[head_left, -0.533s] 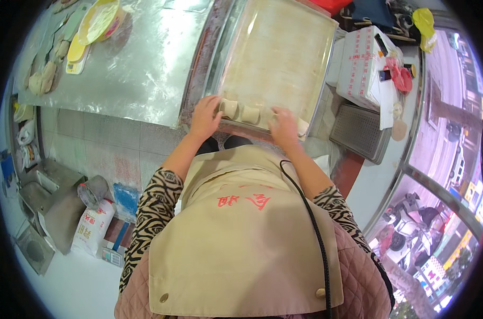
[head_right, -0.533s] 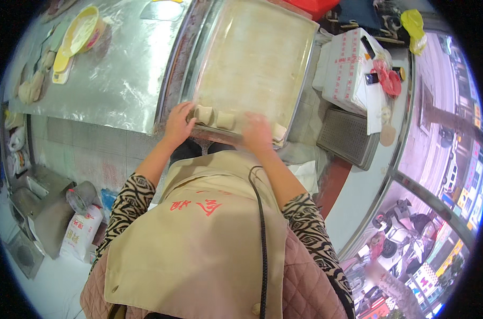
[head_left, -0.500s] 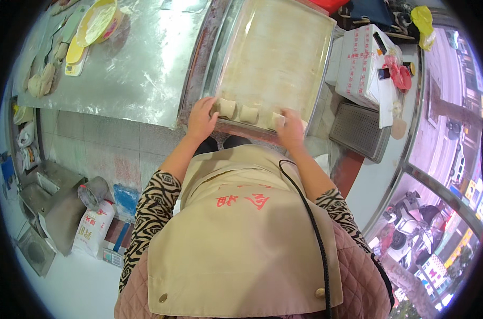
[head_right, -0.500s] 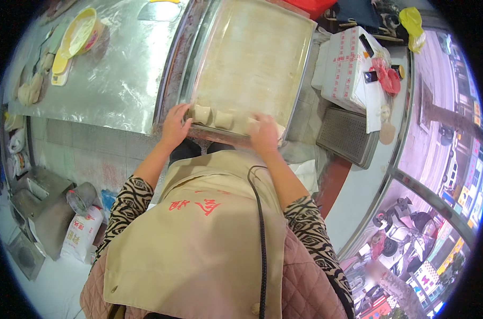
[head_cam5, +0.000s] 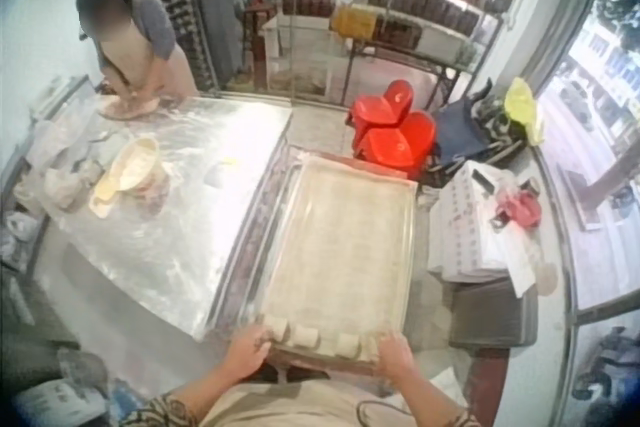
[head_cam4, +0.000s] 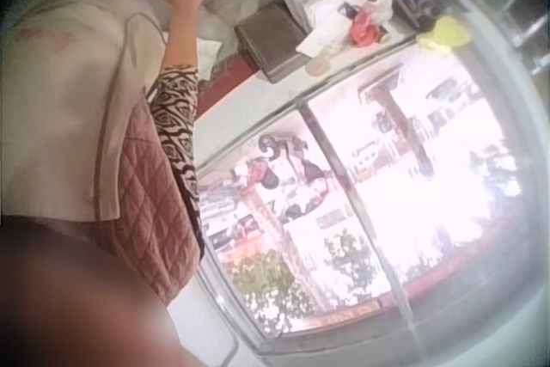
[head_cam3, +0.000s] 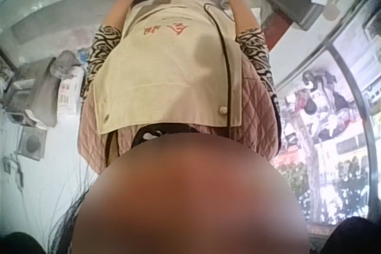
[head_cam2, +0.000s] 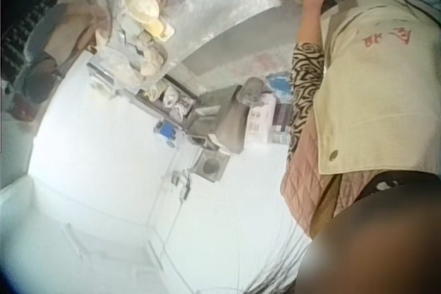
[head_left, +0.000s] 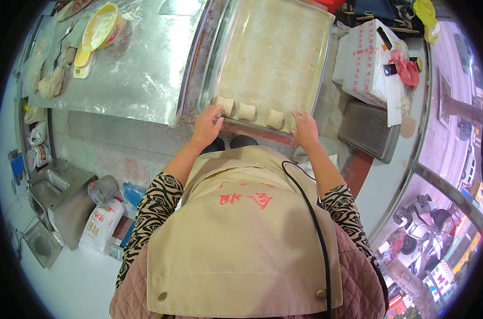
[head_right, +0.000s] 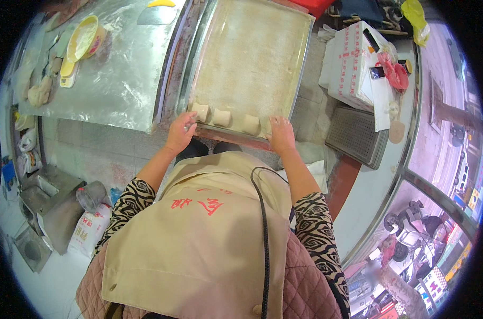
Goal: The person arranges small dough pieces on a tray, covers them with a cloth, then kneads and rolls a long dough log on a floured metal table. The person uses a knife to cut the log into smaller pieces.
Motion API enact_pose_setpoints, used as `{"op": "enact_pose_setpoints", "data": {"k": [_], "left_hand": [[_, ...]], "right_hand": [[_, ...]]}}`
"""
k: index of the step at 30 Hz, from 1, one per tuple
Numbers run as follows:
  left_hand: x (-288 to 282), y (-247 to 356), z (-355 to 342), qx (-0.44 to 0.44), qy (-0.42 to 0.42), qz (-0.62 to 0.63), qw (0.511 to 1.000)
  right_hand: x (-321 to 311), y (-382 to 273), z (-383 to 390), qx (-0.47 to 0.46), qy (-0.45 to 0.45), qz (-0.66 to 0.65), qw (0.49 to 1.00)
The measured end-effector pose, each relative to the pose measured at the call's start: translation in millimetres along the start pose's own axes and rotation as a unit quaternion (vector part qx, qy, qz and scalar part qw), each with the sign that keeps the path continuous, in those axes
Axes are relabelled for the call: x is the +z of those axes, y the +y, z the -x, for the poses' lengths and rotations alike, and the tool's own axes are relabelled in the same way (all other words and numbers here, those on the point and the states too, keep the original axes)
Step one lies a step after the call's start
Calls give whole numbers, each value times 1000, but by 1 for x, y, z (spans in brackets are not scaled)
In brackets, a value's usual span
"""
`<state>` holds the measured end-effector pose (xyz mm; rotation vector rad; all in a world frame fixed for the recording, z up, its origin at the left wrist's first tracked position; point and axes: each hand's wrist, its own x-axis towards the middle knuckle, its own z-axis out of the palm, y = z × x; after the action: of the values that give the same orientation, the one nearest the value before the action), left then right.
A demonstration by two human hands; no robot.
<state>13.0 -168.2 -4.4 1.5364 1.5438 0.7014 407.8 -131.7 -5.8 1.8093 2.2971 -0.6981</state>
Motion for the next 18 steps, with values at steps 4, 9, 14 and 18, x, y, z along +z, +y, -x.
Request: {"op": "enact_pose_setpoints", "data": {"k": [4, 9, 14, 18], "left_hand": [[-3, -11, 19, -10, -5, -22, 1000], [-12, -27, 40, 14, 14, -45, 999], [-29, -35, 56, -50, -27, -17, 998], [-68, -44, 65, 24, -80, -20, 996]], "right_hand": [[4, 7, -3, -5, -23, -2, 1000], [-2, -4, -5, -46, 44, -41, 997], [-22, -27, 4, 3, 144, -68, 987], [-40, -64, 2, -22, 118, -109, 987]]}}
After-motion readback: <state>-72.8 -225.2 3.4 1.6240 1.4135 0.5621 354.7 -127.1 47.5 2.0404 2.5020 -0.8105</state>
